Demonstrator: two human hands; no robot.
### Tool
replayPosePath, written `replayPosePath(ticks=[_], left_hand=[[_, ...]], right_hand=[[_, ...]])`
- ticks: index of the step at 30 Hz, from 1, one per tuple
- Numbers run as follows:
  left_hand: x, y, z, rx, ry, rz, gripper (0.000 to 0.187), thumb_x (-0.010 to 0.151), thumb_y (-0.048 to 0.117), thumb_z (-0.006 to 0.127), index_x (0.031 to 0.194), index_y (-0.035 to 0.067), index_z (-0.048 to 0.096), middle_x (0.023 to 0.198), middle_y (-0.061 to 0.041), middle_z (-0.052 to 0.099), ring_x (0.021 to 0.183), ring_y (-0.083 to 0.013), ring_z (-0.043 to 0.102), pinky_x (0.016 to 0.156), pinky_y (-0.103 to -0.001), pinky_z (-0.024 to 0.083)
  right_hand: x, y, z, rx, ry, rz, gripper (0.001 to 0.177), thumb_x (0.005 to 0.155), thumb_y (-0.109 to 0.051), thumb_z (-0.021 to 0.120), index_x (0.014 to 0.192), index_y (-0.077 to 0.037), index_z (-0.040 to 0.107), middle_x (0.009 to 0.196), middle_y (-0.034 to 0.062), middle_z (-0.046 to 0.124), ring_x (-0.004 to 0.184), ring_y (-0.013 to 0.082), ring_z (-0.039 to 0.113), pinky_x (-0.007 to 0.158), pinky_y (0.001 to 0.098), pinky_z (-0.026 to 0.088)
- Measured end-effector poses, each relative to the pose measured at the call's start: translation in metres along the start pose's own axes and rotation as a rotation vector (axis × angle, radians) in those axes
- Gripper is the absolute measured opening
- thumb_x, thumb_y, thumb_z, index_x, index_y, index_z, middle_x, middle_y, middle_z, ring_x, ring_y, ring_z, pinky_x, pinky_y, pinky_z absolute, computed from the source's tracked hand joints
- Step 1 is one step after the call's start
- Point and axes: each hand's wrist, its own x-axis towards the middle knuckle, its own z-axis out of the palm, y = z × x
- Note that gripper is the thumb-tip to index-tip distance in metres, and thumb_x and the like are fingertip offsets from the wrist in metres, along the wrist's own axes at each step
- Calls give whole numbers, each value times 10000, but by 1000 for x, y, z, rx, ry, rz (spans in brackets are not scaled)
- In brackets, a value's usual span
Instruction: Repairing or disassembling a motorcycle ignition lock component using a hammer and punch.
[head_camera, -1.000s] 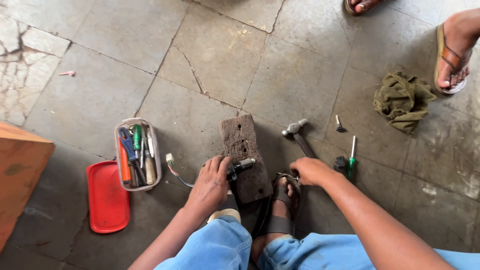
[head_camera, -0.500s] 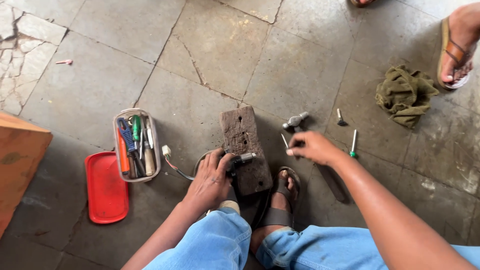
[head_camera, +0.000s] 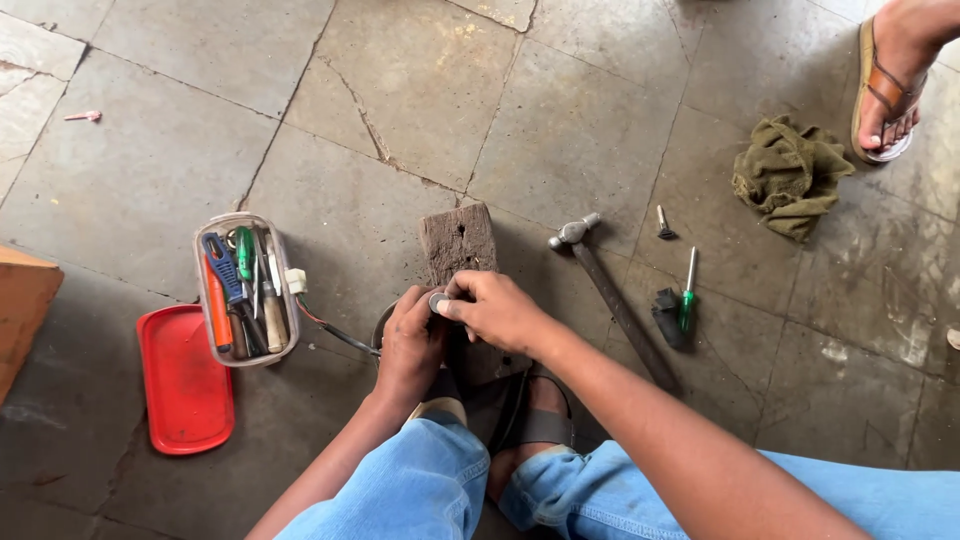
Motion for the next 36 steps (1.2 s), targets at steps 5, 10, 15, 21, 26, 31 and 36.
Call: replayPosePath(ticks=[5, 10, 15, 21, 26, 31, 36], left_hand=[[12, 4, 5, -18, 107, -31, 167, 908, 74, 671, 1061, 30, 724, 947, -131, 675, 880, -335, 682, 765, -421, 531], [19, -20, 25, 118, 169, -130, 199, 970, 195, 676, 935, 5, 725, 872, -170, 678, 896, -387, 616, 804, -472, 471], [25, -26, 32, 208, 297, -213, 295, 987, 259, 669, 911, -25, 703, 891, -212, 701, 900, -412, 615, 782, -505, 459], [31, -11, 24, -155, 261, -492, 330, 951, 297, 711, 931, -31, 734, 643, -240, 608, 593, -432, 545, 579, -479, 461], [31, -1, 18, -141, 203, -350, 279, 926, 293, 741, 940, 17, 779, 744, -200, 667, 676, -316, 606, 663, -430, 481], [29, -6, 9, -91, 82, -247, 242, 885, 306, 751, 991, 92, 796, 830, -177, 682, 795, -273, 665, 724, -404, 512], [30, -15, 3, 8, -200, -35, 197, 902, 277, 743, 952, 93, 794, 816, -110, 714, 821, -329, 587, 756, -442, 489]], right_hand=[[8, 49, -41, -201, 352, -137, 310, 934, -344, 718, 1047, -56, 732, 895, 92, 741, 776, 206, 703, 695, 364, 554], [6, 164, -83, -672, 731, 104, 447, 882, -332, 765, 1209, -66, 615, 1210, 186, 630, 1061, 396, 648, 863, 499, 515], [5, 203, -91, -615, 647, 255, 449, 899, -306, 731, 1272, -123, 561, 1263, 181, 607, 1128, 424, 618, 911, 528, 503], [10, 137, -92, -185, 572, 242, 395, 957, -347, 748, 1204, -76, 601, 922, 154, 589, 768, 284, 564, 633, 419, 452], [0, 81, -65, 170, 202, 126, 404, 823, -317, 829, 1113, -86, 667, 775, 23, 658, 508, 77, 497, 430, 244, 392], [20, 120, -15, 224, 119, -104, 268, 831, -188, 807, 1067, -80, 740, 833, 0, 726, 626, 56, 611, 570, 234, 527], [24, 126, -6, 224, 217, -153, 214, 861, -132, 840, 1025, -46, 732, 851, 6, 704, 763, 61, 618, 699, 259, 533]])
